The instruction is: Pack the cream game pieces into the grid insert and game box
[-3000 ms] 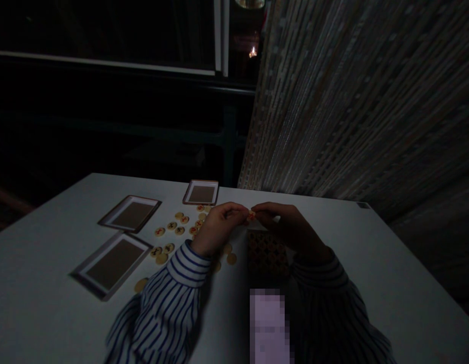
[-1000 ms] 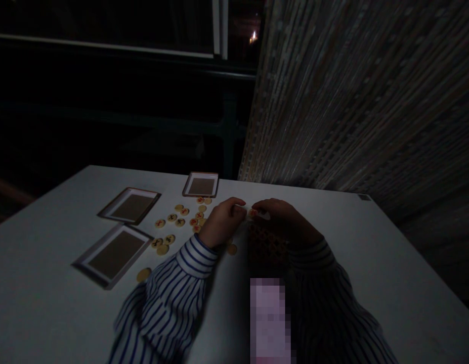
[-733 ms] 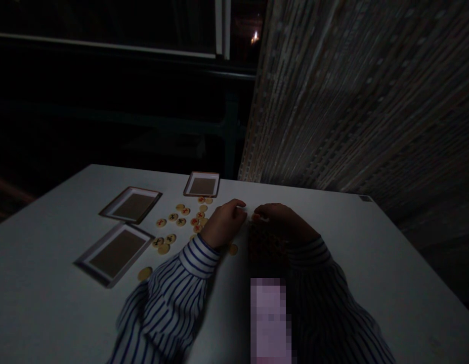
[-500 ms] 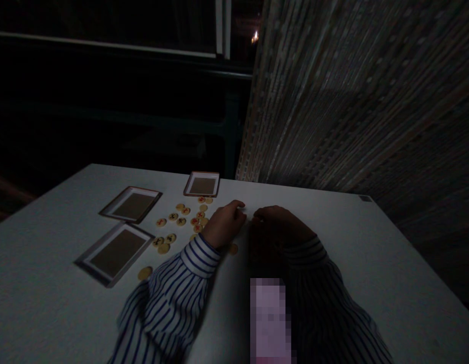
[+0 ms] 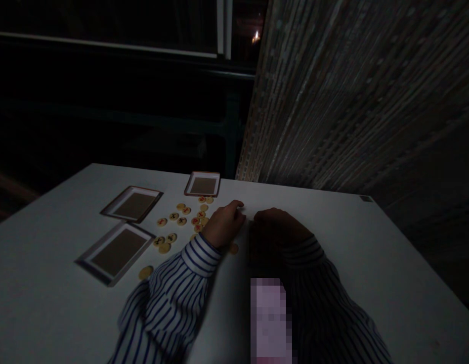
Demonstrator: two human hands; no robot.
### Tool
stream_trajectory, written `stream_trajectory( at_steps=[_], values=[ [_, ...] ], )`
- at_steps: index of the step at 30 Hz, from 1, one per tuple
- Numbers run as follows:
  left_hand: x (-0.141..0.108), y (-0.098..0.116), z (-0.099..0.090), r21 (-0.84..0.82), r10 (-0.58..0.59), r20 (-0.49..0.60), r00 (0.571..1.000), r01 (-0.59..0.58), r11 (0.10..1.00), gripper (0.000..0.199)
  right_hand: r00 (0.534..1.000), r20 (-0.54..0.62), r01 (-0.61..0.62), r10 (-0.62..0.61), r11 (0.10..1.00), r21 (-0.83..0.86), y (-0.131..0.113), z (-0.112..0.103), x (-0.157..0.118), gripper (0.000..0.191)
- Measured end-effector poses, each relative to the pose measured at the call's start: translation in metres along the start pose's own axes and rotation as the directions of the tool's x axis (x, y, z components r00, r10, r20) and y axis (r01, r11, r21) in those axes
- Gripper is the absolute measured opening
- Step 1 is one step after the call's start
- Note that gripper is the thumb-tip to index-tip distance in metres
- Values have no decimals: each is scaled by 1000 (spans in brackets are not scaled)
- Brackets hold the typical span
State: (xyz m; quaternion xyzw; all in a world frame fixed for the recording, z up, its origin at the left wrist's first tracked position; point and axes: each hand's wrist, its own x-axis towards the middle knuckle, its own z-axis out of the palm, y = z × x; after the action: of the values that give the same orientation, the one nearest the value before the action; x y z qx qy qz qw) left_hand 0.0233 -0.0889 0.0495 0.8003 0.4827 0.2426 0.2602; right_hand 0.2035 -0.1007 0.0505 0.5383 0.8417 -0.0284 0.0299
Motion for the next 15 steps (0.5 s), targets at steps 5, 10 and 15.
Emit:
stream_trajectory(
  at_steps=[5, 10, 15],
  values=[
    [0, 0, 0, 13, -5, 2, 1000, 5, 1000, 29, 1000, -12, -18, 18, 999, -27, -4, -3, -2, 29],
    [0, 0, -1, 22, -9, 11, 1000, 8, 1000, 28, 1000, -6, -2, 1, 1000, -27, -5, -4, -2, 30],
    [-1, -1, 0, 27, -12, 18, 1000, 12, 1000, 28, 1000, -2, 1, -1, 1000, -28, -6, -7, -3, 25]
  ],
)
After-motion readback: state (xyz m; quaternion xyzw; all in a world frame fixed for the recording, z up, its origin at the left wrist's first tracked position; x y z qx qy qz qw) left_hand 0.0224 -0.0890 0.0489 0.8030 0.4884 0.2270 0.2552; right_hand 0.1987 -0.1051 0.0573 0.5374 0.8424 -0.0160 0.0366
